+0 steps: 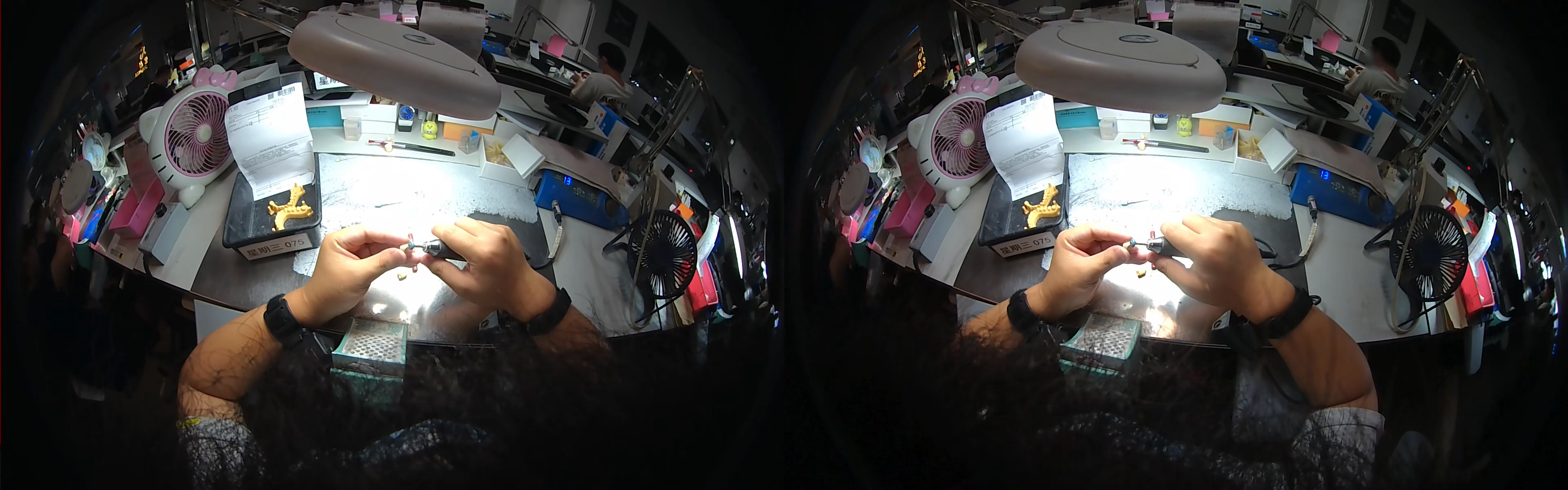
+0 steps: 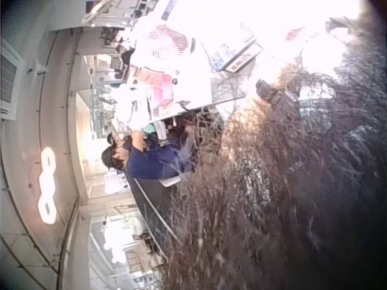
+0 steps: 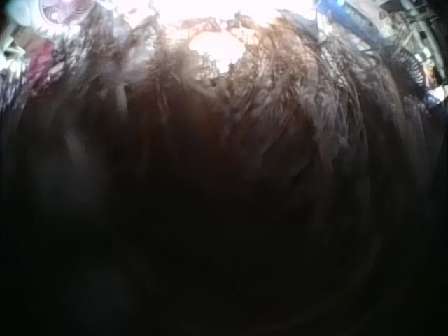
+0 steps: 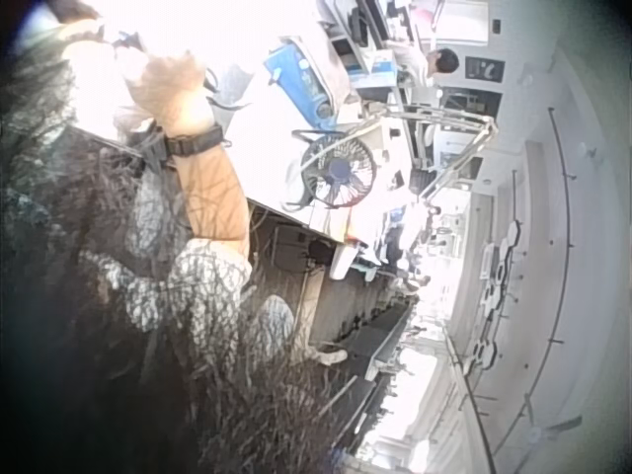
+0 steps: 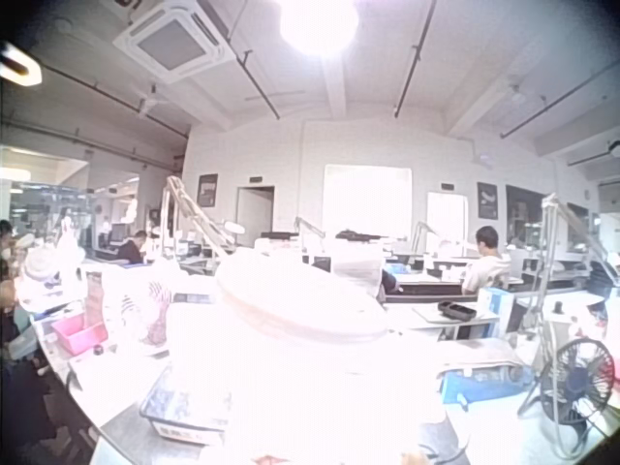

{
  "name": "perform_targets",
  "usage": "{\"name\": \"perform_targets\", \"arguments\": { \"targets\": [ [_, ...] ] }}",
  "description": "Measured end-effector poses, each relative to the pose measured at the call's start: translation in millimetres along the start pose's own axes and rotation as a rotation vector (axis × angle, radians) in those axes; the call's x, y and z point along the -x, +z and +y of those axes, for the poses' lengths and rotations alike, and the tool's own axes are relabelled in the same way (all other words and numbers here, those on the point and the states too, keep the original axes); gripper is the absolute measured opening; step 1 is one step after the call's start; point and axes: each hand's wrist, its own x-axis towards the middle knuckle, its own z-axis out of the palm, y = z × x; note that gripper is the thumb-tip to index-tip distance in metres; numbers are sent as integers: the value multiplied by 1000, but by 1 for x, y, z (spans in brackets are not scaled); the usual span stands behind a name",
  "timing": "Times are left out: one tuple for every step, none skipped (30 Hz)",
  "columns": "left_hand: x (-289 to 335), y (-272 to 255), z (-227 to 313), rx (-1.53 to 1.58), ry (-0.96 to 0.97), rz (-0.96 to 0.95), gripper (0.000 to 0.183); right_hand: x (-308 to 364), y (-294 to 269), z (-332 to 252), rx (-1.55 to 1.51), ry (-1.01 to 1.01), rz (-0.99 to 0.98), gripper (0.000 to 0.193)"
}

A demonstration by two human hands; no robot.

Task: Polishing a small dental or medical component with a handheld rotary tool.

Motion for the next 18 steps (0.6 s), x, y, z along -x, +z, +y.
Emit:
{"name": "perform_targets", "arguments": {
  "targets": [
    [0,0,0,3,-1,0,16,0,0,0,1,-1,-3,33],
    [0,0,0,6,-2,-1,16,0,0,1,1,-2,-4,33],
    [0,0,0,9,-3,-1,16,1,0,1,1,-3,-4,33],
    [0,0,0,11,-1,-6,17,1,1,1,1,-4,-5,33],
    [0,0,0,13,1,-10,17,1,1,1,-1,-5,-3,33],
    [0,0,0,15,3,-15,17,0,1,1,-2,-6,0,33],
    [0,0,1,21,3,-15,17,0,0,0,-3,-7,2,33],
    [0,0,1,27,3,-15,18,0,0,0,0,-7,-1,33],
    [0,0,1,32,3,-14,19,0,0,0,3,-6,-4,33],
    [0,0,1,27,-1,-13,18,0,0,0,8,-5,-7,33],
    [0,1,2,21,-4,-12,17,0,0,0,8,-2,-9,33],
    [0,1,2,15,-7,-11,17,0,-1,-1,8,1,-10,33],
    [0,1,2,20,-9,-9,17,0,-1,-1,6,4,-12,33],
    [0,1,2,25,-11,-8,16,0,-1,-1,2,2,-10,33],
    [0,1,2,30,-13,-6,16,-1,0,-1,-2,0,-8,33],
    [0,0,1,25,-6,-8,16,-1,0,-1,-5,-1,-7,33],
    [0,0,1,20,1,-9,16,0,0,-1,-1,-4,-4,33],
    [-1,0,1,14,7,-10,16,0,0,0,4,-8,-1,33]
  ]
}}
